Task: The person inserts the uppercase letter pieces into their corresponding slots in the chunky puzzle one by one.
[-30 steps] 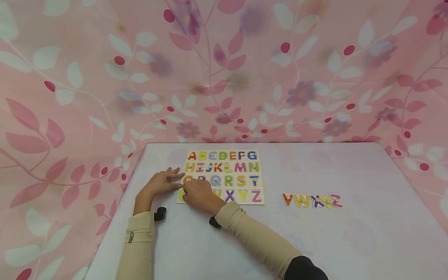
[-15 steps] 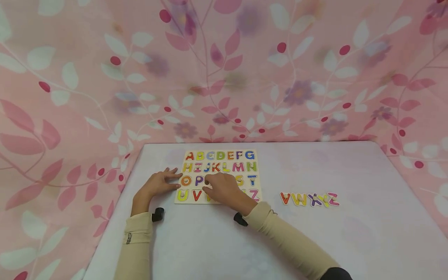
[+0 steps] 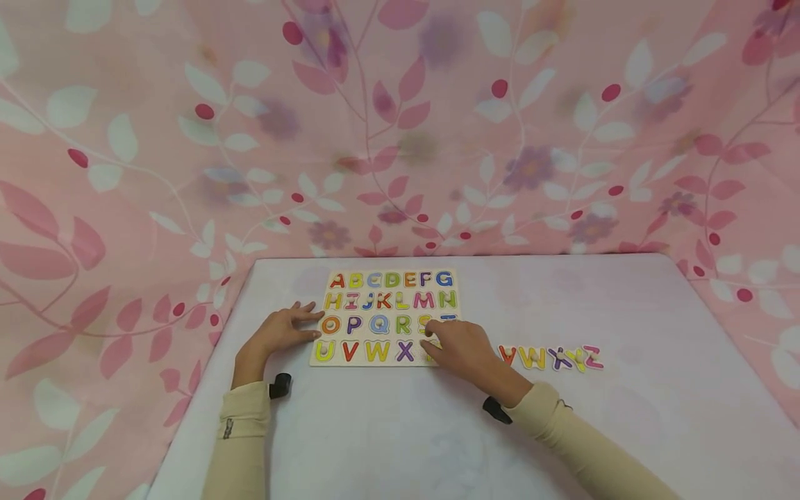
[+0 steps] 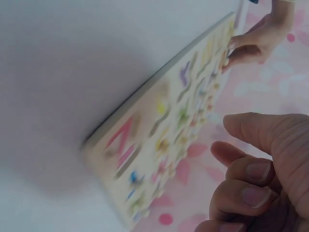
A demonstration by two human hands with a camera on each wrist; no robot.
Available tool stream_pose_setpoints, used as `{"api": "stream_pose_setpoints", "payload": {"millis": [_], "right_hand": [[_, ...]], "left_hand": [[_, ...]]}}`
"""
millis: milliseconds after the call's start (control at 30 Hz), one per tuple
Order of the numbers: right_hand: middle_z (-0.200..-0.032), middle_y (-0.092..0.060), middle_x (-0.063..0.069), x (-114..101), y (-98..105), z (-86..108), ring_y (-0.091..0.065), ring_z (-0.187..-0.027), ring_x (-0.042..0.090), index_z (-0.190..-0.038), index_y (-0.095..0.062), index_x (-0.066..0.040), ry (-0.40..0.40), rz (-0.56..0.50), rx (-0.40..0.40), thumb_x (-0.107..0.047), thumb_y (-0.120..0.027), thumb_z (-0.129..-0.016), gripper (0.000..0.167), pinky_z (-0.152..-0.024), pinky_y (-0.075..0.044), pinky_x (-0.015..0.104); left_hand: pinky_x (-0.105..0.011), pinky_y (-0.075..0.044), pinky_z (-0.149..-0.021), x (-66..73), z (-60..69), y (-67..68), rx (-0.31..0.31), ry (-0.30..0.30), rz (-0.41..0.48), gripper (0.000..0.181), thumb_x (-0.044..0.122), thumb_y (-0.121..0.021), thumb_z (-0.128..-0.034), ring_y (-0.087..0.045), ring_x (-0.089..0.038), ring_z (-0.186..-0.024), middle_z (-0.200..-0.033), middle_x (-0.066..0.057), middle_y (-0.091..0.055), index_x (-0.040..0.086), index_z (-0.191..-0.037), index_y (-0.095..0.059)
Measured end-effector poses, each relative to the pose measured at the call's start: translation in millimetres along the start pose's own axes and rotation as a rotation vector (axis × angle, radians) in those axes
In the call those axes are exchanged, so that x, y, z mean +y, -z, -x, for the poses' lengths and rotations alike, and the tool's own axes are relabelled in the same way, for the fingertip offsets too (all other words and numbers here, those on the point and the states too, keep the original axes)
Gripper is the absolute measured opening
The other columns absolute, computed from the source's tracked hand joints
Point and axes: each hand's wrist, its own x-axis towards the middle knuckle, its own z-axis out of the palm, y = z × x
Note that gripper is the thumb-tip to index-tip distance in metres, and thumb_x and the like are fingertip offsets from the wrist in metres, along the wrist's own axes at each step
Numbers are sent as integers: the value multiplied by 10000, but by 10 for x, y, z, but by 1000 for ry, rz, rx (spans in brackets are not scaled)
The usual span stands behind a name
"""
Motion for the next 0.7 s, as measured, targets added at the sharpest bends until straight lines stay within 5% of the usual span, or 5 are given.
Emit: {"api": "stream_pose_setpoints", "payload": {"millis": [200, 700], "right_hand": [[-604, -498, -77, 333, 78, 216, -455, -558, 118, -1092, -698, -151, -110, -39, -48, -337, -728, -890, 276, -492, -370, 270], [-598, -459, -60, 884, 140, 660, -424, -541, 128, -1077, -669, -99, -203, 3, -11, -266, -723, -885, 260, -465, -346, 270]], "left_hand": [[-603, -201, -1132, 1, 1, -15, 1, 1, 4, 528, 263, -779, -849, -235, -407, -1445, -1502, -119, -435, 137, -1340, -630], [-600, -225, -1124, -12, -5, -24, 32, -26, 19, 517, 242, -791, -837, -268, -430, -1425, -1475, -131, -466, 123, -1319, -647]]}}
